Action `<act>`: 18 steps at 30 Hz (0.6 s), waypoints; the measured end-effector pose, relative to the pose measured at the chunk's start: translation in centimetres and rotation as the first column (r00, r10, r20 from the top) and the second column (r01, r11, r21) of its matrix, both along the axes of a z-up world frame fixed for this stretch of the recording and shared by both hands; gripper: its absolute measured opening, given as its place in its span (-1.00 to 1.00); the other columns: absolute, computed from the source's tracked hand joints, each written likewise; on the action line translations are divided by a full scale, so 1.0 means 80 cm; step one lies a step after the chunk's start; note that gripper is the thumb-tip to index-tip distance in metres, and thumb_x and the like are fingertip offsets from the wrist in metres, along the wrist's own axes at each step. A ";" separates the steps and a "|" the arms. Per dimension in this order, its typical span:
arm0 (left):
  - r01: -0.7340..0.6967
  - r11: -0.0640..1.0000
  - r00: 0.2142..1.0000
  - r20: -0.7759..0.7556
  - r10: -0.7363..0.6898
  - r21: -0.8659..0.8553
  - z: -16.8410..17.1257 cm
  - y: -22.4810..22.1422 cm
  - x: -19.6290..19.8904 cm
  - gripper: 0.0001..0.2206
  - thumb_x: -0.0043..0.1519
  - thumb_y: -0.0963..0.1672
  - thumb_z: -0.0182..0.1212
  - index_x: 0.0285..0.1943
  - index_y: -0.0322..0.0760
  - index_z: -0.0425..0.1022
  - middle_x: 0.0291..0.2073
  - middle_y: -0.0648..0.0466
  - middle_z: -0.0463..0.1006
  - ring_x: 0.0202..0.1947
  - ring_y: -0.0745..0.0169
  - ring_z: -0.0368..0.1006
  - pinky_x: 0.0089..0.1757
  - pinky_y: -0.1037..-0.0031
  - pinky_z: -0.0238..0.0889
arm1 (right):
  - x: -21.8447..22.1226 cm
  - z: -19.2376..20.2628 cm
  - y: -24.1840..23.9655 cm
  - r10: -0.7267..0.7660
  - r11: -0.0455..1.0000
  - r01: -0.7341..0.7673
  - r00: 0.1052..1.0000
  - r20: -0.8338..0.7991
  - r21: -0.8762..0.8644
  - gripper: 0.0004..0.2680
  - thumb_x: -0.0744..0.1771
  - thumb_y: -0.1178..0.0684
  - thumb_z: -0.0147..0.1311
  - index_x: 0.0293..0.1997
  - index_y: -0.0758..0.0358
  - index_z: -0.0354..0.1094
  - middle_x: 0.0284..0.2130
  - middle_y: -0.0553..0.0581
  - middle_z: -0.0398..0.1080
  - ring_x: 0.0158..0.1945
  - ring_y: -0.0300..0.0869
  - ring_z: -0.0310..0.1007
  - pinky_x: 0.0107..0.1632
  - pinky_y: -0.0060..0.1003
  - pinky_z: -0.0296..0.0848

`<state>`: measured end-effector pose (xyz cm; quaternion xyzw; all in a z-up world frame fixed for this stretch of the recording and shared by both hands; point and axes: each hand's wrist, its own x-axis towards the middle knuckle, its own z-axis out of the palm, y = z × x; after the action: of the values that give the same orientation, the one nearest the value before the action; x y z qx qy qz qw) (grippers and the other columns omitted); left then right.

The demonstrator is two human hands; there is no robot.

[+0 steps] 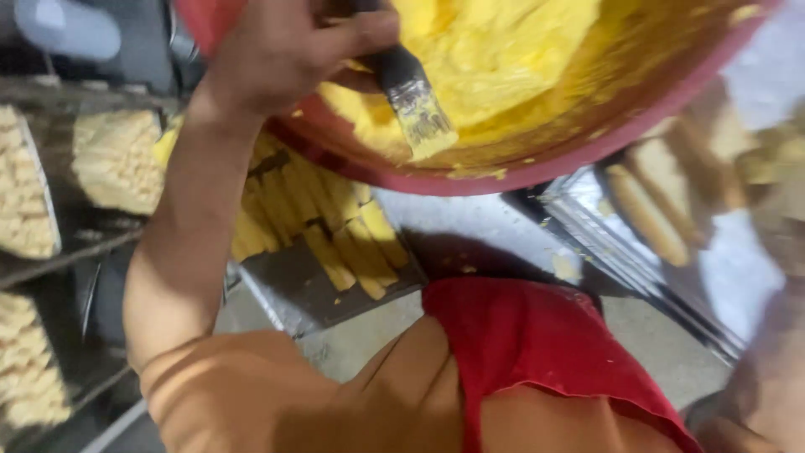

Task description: The person uses a brush to apply a yellow mixture to slices of bread and places them in rows on a metal tray.

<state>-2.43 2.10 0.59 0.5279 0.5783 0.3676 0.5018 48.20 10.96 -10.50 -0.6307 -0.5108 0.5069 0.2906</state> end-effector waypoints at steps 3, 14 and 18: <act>-0.089 0.992 0.955 0.291 0.058 0.091 0.022 -0.001 0.052 -0.76 0.45 -0.14 0.31 0.05 -0.55 0.50 -0.15 -0.10 0.65 -0.13 0.16 0.70 -0.11 0.44 0.72 | -0.014 0.005 -0.016 -0.207 0.978 0.180 0.884 -0.419 -0.104 -0.66 0.48 -0.10 -0.02 0.33 0.35 0.25 0.08 0.33 0.36 0.01 0.01 0.46 0.02 -0.08 0.52; 0.270 0.388 0.963 -0.247 -0.110 0.881 0.031 0.044 0.306 -0.76 0.30 -0.20 0.24 0.09 -0.50 0.47 -0.07 -0.25 0.57 -0.23 0.01 0.64 -0.36 0.49 0.56 | -0.074 0.094 -0.037 -0.123 0.990 0.004 0.490 -0.863 -0.139 -0.67 0.54 -0.11 -0.07 0.27 0.47 0.18 0.03 0.33 0.34 0.02 -0.01 0.49 0.11 -0.19 0.56; 0.211 0.701 0.973 -0.076 -0.219 0.682 0.044 0.051 0.313 -0.88 0.36 -0.20 0.21 0.03 -0.37 0.51 -0.13 -0.04 0.64 -0.22 0.24 0.69 -0.33 0.54 0.59 | -0.051 0.091 -0.041 -0.230 0.971 0.111 0.671 -0.705 -0.211 -0.60 0.42 -0.21 -0.09 0.30 0.30 0.23 0.06 0.16 0.46 0.01 -0.13 0.57 0.02 -0.25 0.63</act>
<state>22.57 6.19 4.11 0.7373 0.3334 0.4967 0.3140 44.15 7.68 -3.20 -0.4441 -0.2536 0.7220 0.4661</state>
